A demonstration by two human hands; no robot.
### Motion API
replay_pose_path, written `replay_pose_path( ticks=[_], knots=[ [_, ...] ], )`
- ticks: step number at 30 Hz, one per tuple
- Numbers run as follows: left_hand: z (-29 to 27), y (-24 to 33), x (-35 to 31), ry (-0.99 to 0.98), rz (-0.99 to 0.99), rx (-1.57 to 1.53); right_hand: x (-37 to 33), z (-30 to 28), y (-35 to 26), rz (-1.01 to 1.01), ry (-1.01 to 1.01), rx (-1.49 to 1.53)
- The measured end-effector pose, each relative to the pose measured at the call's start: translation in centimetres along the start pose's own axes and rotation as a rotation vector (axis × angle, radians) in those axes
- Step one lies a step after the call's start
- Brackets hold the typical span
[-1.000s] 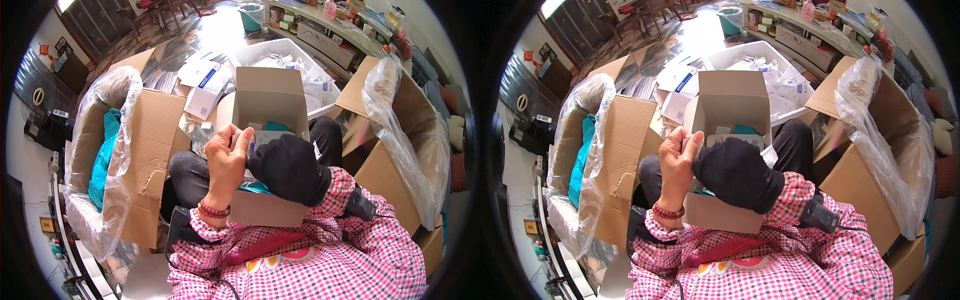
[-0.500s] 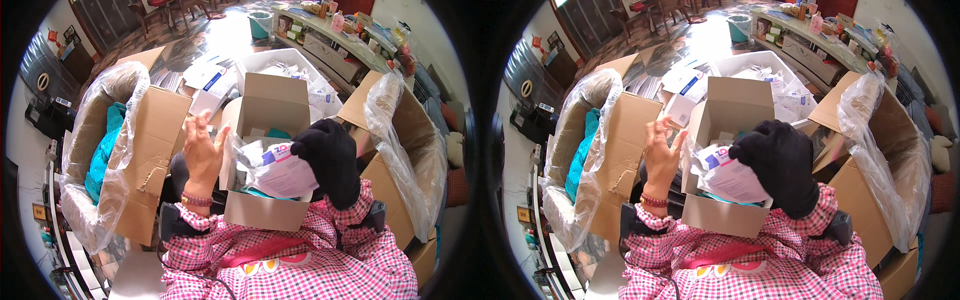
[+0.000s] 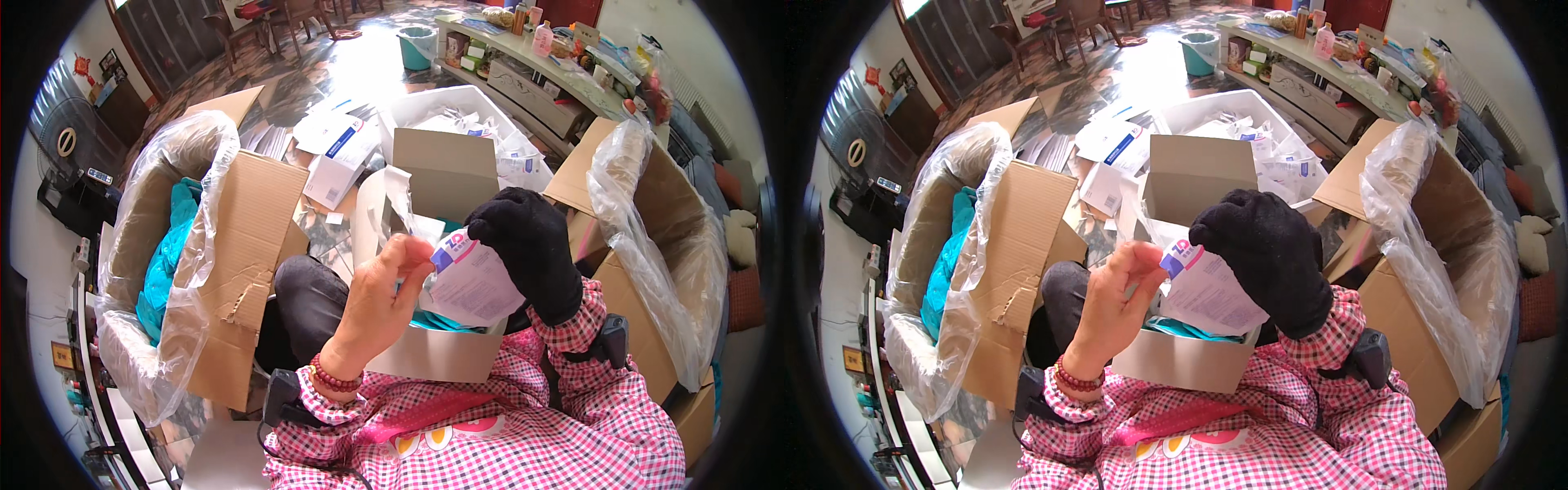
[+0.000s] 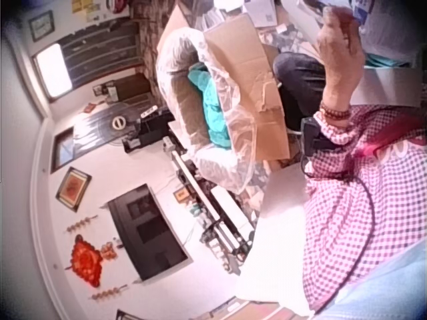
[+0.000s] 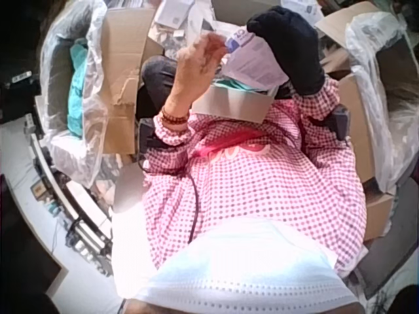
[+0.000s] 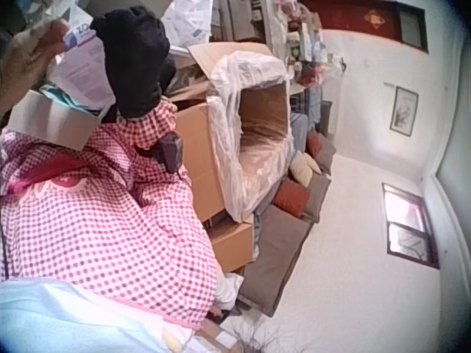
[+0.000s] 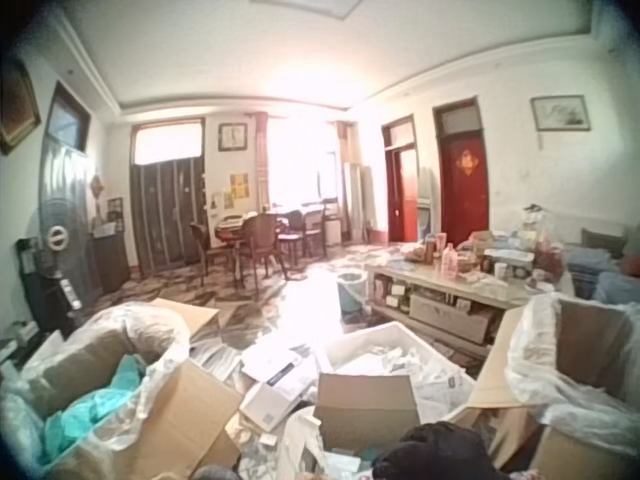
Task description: Pack blue face masks and their straps into a cardboard box.
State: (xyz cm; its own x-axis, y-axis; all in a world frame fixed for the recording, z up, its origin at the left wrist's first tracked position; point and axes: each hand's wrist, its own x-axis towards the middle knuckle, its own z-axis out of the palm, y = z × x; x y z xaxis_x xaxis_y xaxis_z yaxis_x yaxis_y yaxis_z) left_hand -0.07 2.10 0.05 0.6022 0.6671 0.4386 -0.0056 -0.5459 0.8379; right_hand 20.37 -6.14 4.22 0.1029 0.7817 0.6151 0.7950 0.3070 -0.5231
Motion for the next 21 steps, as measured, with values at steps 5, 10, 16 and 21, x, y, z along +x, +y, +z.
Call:
replay_pose_path(
  ticks=[5, 10, 16, 21],
  knots=[
    [0.0, 1.1, 0.1, -0.157, -0.384, -0.175, 0.2, 0.5, -0.5, -0.011, -0.034, 0.003],
    [1.0, -0.8, -0.4, -0.178, -0.142, 0.024, 0.8, 1.6, -1.5, -0.164, -0.004, -0.173],
    [3.1, -1.6, -1.1, 0.191, -0.271, -0.305, 1.3, 2.0, -2.6, -0.234, 0.007, -0.329],
    [2.5, -2.2, -1.3, -0.004, -0.207, -0.217, 0.8, 2.6, -1.6, -0.216, -0.004, -0.366]
  ],
)
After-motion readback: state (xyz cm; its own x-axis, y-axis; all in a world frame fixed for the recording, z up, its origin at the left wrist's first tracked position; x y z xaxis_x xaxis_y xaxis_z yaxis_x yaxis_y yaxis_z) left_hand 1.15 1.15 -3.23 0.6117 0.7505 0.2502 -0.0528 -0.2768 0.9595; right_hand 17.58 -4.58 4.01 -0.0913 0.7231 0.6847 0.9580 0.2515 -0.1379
